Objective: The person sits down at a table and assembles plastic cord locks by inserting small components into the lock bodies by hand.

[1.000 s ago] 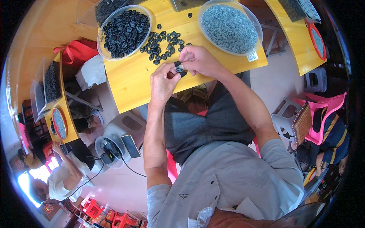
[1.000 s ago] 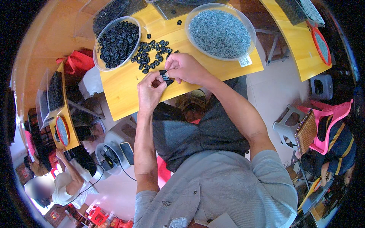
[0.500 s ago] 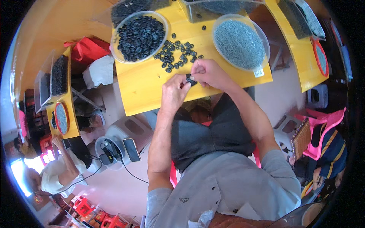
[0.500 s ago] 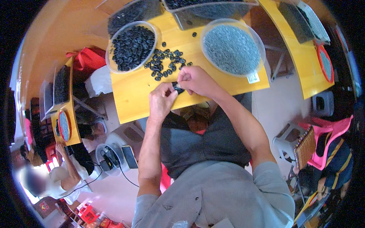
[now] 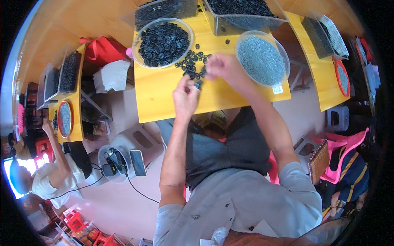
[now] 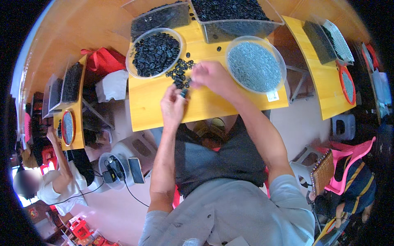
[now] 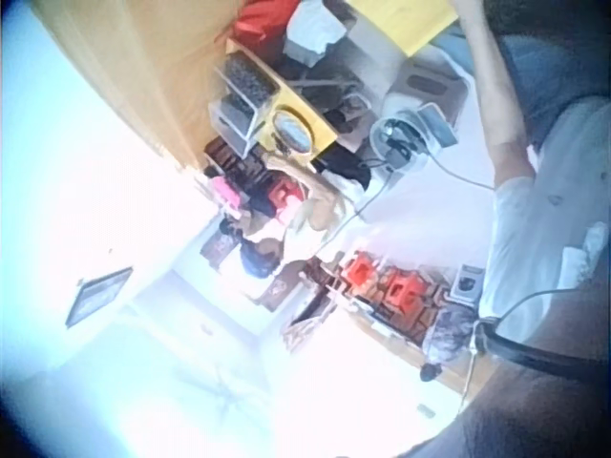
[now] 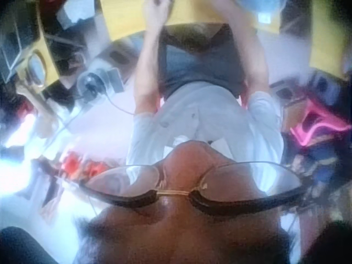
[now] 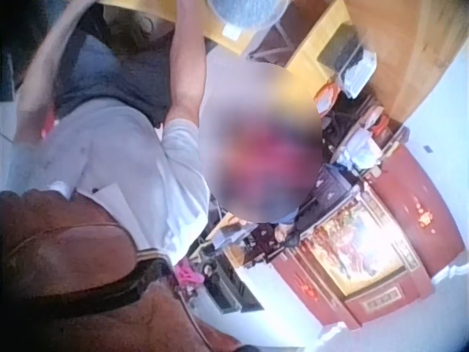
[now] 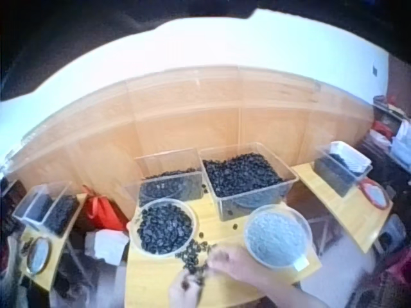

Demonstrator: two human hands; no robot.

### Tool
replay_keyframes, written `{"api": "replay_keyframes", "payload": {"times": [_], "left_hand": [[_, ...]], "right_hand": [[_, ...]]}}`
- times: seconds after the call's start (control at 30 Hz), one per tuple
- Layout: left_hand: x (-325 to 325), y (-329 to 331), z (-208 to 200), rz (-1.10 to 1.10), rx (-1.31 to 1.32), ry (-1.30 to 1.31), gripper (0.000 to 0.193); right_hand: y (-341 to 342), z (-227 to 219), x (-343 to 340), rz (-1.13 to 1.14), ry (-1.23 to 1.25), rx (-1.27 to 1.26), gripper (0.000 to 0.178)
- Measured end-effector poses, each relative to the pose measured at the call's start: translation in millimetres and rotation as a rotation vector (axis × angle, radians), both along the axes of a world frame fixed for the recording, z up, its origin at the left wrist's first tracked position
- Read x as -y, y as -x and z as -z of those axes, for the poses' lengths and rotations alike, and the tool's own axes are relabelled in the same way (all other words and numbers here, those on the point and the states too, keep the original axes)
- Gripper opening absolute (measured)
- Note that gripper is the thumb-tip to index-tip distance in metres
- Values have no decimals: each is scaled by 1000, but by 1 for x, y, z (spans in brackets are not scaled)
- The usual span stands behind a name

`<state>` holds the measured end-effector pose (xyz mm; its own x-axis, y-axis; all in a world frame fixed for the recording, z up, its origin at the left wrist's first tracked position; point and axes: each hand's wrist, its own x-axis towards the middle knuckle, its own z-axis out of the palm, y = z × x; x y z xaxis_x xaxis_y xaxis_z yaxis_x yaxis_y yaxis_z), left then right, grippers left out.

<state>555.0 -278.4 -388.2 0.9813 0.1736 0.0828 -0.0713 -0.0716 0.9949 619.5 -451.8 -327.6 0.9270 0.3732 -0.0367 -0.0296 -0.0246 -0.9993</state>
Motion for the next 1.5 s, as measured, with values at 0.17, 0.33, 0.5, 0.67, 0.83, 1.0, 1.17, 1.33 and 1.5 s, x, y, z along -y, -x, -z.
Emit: {"api": "replay_keyframes", "payload": {"times": [0.17,0.33,0.5,0.67,0.83,1.0,1.17,1.33,1.5], "left_hand": [[-7,-4,-7,-72,42,381,14],[-3,-2,-10,-20,36,322,14],[-5,-1,-9,18,10,309,16],[-3,1,-8,-3,-21,259,15],[-1,2,-6,0,-36,204,15],[0,3,-6,13,-36,125,16],[1,2,0,-1,-39,4,18],[26,-1,-8,110,-96,142,20],[38,-2,-8,180,-99,72,22]], "right_hand": [[-24,-52,-25,122,-176,211,15],[-12,-10,5,166,694,557,13],[26,22,14,215,762,549,14],[29,27,14,272,823,567,16],[26,31,18,233,925,574,11],[31,35,24,249,933,610,10],[37,40,22,315,896,687,12],[46,40,12,247,70,51,16],[46,53,16,276,-7,1,13]]}}
